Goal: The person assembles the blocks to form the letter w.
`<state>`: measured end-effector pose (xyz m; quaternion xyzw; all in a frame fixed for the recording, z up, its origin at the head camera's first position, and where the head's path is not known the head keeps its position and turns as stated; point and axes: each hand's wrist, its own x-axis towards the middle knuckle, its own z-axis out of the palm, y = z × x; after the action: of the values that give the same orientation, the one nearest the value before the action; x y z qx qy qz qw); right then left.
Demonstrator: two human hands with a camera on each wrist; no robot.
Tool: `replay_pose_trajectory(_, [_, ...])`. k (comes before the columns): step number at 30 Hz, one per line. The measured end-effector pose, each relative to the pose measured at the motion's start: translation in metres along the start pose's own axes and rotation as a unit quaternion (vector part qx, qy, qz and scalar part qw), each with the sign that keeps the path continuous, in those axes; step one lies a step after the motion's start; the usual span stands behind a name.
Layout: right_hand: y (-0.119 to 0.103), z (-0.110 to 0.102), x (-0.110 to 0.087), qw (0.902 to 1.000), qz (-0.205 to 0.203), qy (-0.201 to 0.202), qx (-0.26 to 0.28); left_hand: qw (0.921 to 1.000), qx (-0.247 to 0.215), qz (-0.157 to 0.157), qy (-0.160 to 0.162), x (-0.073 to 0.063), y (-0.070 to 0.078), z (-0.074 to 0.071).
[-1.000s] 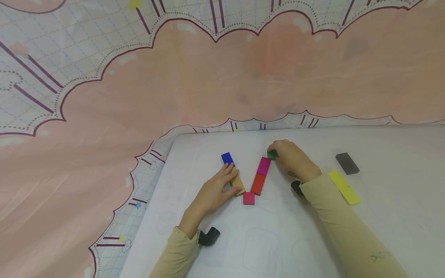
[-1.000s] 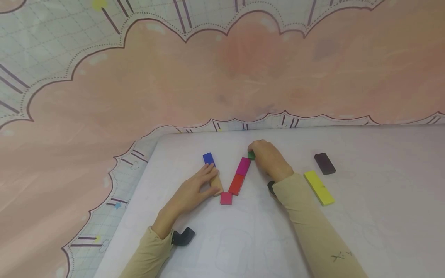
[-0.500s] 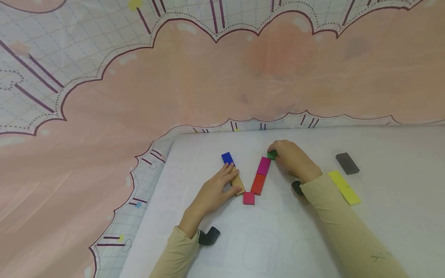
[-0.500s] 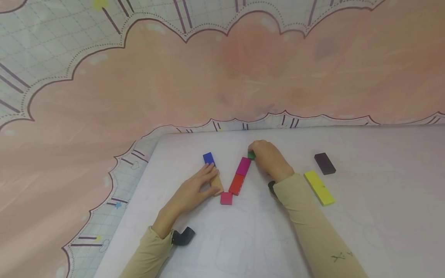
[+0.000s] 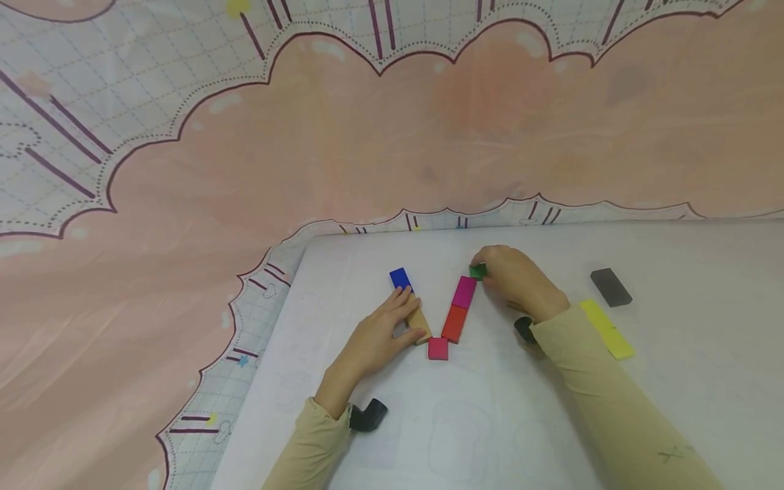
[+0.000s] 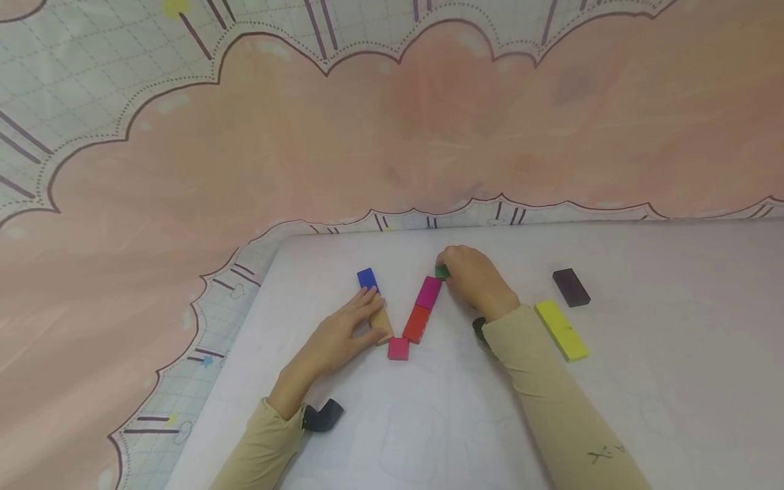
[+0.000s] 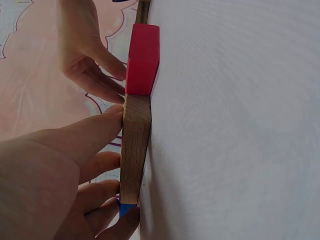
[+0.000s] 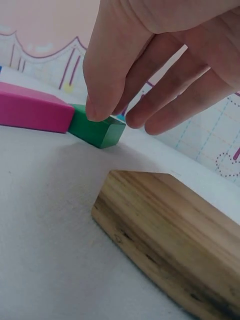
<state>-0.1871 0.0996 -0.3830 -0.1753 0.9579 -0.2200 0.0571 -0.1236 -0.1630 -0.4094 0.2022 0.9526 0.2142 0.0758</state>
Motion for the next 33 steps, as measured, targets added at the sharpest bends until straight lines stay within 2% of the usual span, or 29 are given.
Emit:
replay_pose_trajectory(16, [0.002,0.000,0.000,0.9997,-0.011,0.002,-0.021,1.0000,-0.003,0.003,0.000,0.000,-0.001,0.000])
replay_pose_trajectory(22, [-0.004,-0.002,0.000,0.9998,-0.011,-0.003,-0.017,0.9999,-0.001,-0.013,0.000,-0.003,-0.003,-0.001])
replay_pose_trajectory(33, [-0.004,-0.017,-0.016,0.9997,-0.011,0.000,-0.023,0.9999,-0.007,-0.008,0.001,0.002,-0.002,0.002])
